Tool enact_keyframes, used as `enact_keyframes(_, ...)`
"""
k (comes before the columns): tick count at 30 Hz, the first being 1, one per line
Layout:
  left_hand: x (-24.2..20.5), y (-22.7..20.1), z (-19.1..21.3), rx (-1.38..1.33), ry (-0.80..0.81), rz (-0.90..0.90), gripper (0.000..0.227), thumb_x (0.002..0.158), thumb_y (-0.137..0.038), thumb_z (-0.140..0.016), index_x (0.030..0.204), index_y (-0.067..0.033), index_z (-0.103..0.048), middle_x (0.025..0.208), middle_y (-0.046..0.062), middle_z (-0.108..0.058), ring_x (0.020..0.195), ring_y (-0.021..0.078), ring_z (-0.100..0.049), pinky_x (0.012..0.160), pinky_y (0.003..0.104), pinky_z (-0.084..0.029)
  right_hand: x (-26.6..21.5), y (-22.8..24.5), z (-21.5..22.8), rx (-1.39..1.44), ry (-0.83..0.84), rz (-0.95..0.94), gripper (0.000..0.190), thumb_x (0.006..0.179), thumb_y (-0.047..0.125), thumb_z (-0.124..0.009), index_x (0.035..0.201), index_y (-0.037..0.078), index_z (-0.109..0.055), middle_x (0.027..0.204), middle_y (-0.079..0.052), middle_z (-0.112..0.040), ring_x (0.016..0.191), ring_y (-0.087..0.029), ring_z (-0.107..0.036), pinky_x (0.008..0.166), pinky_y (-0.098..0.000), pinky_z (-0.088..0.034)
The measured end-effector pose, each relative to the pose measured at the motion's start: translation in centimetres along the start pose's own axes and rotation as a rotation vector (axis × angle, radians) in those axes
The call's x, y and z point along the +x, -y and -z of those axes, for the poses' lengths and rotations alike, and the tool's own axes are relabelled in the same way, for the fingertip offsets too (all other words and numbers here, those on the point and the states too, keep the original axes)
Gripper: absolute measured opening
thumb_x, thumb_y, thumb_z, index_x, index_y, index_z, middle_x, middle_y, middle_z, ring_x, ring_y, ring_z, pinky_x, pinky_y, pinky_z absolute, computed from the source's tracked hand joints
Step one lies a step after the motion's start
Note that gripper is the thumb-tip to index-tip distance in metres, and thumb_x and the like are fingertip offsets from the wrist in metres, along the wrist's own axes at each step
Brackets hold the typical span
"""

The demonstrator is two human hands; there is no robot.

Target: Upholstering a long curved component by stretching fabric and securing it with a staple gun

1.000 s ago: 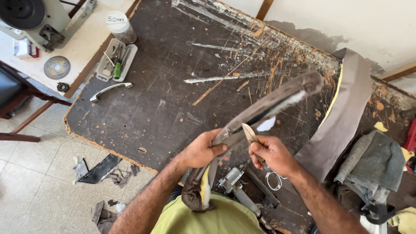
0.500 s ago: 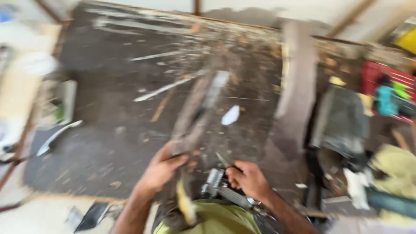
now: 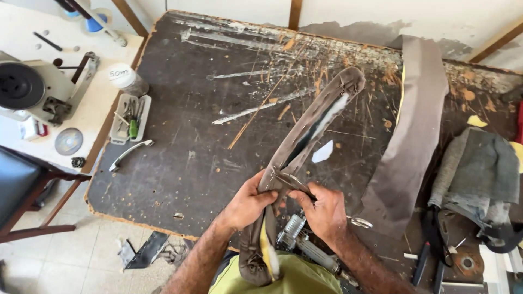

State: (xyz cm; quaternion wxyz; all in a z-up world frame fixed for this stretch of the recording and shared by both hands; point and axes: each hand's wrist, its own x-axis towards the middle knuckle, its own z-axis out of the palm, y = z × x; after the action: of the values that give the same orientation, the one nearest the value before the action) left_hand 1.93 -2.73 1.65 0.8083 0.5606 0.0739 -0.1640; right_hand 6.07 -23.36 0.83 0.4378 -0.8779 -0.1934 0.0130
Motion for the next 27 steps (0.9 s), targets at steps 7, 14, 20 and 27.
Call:
enact_keyframes(7, -0.7, 0.0, -0.1, -0.073, -0.026, -0.047, 0.037, 0.095, 0.005, -0.049, 0.131, 0.0001, -0.054, 0.098, 0.014, -0.065, 0.078, 0.0231, -0.067, 0.061, 0.036, -0.062, -0.1, -0.6, -0.7, -0.123, -0.073, 0.127, 0.058, 0.092, 0.055, -0.065, 0.063, 0.013, -0.038, 0.051, 0.001, -0.030, 0.047, -0.009, -0.029, 0.040, -0.0345, -0.025)
enact_keyframes(14, -0.7, -0.4, -1.1, -0.090, -0.114, 0.008, 0.030, 0.089, 0.005, -0.064, 0.119, -0.0003, -0.066, 0.076, 0.027, -0.070, 0.063, 0.0348, -0.075, 0.051, 0.041, -0.062, 0.3, -0.6, -0.4, 0.124, -0.048, 0.005, 0.042, 0.086, 0.035, -0.082, 0.061, 0.012, -0.056, 0.046, -0.012, -0.056, 0.041, -0.025, -0.058, 0.044, -0.0298, -0.047)
enact_keyframes(20, -1.1, -1.0, -0.6, -0.300, 0.057, 0.089, 0.030, 0.088, 0.005, -0.065, 0.118, 0.0027, -0.065, 0.079, 0.036, -0.070, 0.068, 0.0441, -0.075, 0.055, 0.048, -0.063, 0.9, 0.4, 0.2, 0.305, 0.024, -0.024, 0.035, 0.082, 0.029, -0.085, 0.060, 0.012, -0.064, 0.045, -0.007, -0.064, 0.039, -0.021, -0.057, 0.044, -0.0313, -0.050)
enact_keyframes(27, -0.5, 0.9, 0.1, -0.366, 0.162, 0.129, 0.030, 0.086, 0.005, -0.067, 0.116, 0.0043, -0.066, 0.082, 0.039, -0.070, 0.071, 0.0476, -0.074, 0.058, 0.052, -0.063, -1.2, -2.3, -1.2, 0.308, 0.031, -0.055, 0.036, 0.079, 0.029, -0.085, 0.058, 0.008, -0.066, 0.045, -0.010, -0.065, 0.039, -0.024, -0.061, 0.044, -0.0323, -0.051)
